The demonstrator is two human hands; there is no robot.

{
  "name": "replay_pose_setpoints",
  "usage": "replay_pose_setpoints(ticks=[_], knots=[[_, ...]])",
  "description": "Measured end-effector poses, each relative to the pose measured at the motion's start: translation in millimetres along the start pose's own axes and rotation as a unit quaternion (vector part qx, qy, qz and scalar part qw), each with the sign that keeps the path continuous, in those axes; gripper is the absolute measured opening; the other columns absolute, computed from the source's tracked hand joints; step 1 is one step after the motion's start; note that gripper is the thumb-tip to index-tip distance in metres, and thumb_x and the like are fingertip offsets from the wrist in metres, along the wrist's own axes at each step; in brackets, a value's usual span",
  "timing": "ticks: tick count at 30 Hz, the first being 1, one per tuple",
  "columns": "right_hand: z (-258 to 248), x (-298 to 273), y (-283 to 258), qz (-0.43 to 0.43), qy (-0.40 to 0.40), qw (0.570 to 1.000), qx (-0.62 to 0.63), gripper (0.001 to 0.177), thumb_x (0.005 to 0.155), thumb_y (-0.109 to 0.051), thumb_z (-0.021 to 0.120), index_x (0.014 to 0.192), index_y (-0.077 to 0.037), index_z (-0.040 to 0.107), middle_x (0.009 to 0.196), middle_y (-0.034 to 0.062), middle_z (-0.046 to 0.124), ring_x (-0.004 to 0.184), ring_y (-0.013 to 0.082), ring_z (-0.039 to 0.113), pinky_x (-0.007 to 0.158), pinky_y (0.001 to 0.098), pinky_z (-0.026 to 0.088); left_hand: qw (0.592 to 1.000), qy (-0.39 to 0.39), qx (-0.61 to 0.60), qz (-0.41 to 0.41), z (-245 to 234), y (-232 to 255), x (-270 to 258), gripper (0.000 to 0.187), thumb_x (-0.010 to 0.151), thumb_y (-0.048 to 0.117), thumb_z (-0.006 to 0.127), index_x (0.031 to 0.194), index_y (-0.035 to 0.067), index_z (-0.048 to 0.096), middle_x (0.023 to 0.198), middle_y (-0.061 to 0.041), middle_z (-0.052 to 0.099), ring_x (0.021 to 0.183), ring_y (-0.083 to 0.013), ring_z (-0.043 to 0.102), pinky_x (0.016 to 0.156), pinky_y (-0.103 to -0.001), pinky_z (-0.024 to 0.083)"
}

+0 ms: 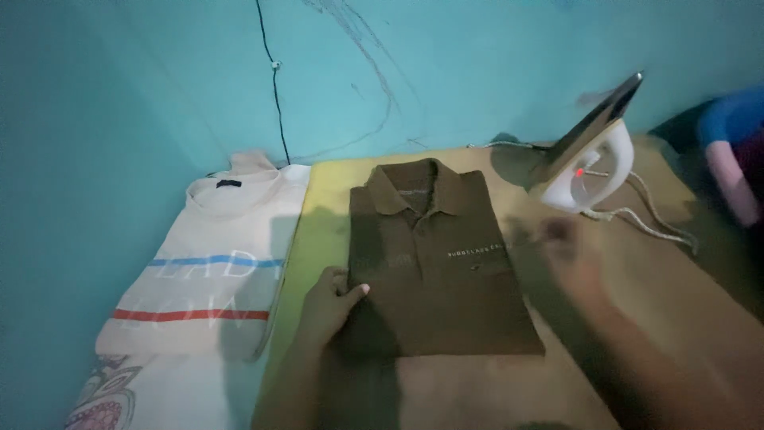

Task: Ironing and then folding a brown polo shirt on a flat bed surface.

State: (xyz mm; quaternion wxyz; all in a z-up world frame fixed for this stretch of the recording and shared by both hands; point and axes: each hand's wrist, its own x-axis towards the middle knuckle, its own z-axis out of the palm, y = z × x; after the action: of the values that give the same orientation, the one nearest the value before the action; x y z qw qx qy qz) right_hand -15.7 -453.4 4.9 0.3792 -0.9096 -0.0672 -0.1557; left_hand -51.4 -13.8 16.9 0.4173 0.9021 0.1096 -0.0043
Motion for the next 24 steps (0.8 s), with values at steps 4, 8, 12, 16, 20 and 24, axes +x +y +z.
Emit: replay_pose_setpoints(ticks=[4, 8, 12, 16, 20, 24], knots=[[-39.9, 46.0, 27.4, 0.006, 0.309, 0.943, 0.121, 0.055, 0.091, -0.003, 0.072, 0.14, 0.002, 0.046, 0.128, 0.0214, 0.057, 0.113, 0.0284, 0.059, 0.094, 0.043, 0.052, 0.999, -0.019, -0.037, -0.003, 1.0, -3.6, -8.3, 0.072, 0.078, 0.046, 0.083, 0.134, 0.011, 0.054, 0.118, -0.013, 0.071, 0.11, -0.0292, 0.069, 0.094, -0.044, 0.054], [-59.4, 100.1, 96.2, 0.051, 0.239, 0.949, 0.202, 0.048, 0.096, -0.013, 0.078, 0.133, 0.001, 0.049, 0.119, 0.014, 0.065, 0.105, 0.0219, 0.065, 0.092, 0.0423, 0.056, 0.996, -0.034, -0.077, 0.016, -0.1, -14.0, -0.1, 0.081, 0.074, 0.045, 0.083, 0.139, 0.007, 0.054, 0.117, -0.018, 0.074, 0.114, -0.0313, 0.071, 0.098, -0.044, 0.055], [-79.0, 103.9, 55.1, 0.066, 0.151, 0.974, 0.155, 0.026, 0.11, -0.016, 0.067, 0.118, 0.008, 0.061, 0.11, 0.0224, 0.067, 0.099, 0.0277, 0.064, 0.089, 0.0476, 0.053, 0.998, -0.035, -0.049, 0.005, -1.4, -8.0, 0.7, 0.078, 0.082, 0.055, 0.078, 0.138, 0.005, 0.054, 0.13, -0.016, 0.066, 0.121, -0.0306, 0.066, 0.102, -0.043, 0.052], [-101.1, 81.5, -85.3, 0.124, 0.095, 0.987, -0.034, 0.046, 0.1, -0.031, 0.068, 0.134, -0.001, 0.057, 0.116, 0.0232, 0.068, 0.103, 0.0354, 0.067, 0.086, 0.0503, 0.053, 0.999, -0.009, -0.043, -0.009, 6.8, -5.3, 12.3, 0.073, 0.091, 0.059, 0.068, 0.137, 0.003, 0.057, 0.13, -0.017, 0.069, 0.122, -0.0322, 0.065, 0.104, -0.046, 0.048], [-89.7, 62.0, -126.1, 0.007, -0.121, 0.947, -0.297, 0.053, 0.092, -0.046, 0.067, 0.139, -0.021, 0.062, 0.129, 0.0143, 0.068, 0.11, 0.0354, 0.068, 0.097, 0.0531, 0.052, 0.999, 0.031, -0.017, 0.021, 5.4, 3.4, 27.1, 0.063, 0.091, 0.056, 0.067, 0.126, 0.004, 0.068, 0.122, -0.016, 0.074, 0.114, -0.0331, 0.07, 0.099, -0.045, 0.054], [-56.2, 23.2, -167.3, -0.021, -0.218, 0.868, -0.446, 0.04, 0.094, -0.051, 0.059, 0.134, -0.044, 0.065, 0.127, 0.0011, 0.072, 0.121, 0.0246, 0.066, 0.12, 0.063, 0.025, 0.998, 0.041, -0.043, -0.01, 8.4, 11.9, 27.1, 0.058, 0.088, 0.05, 0.069, 0.123, 0.004, 0.069, 0.116, -0.016, 0.074, 0.108, -0.0324, 0.071, 0.095, -0.045, 0.055]])
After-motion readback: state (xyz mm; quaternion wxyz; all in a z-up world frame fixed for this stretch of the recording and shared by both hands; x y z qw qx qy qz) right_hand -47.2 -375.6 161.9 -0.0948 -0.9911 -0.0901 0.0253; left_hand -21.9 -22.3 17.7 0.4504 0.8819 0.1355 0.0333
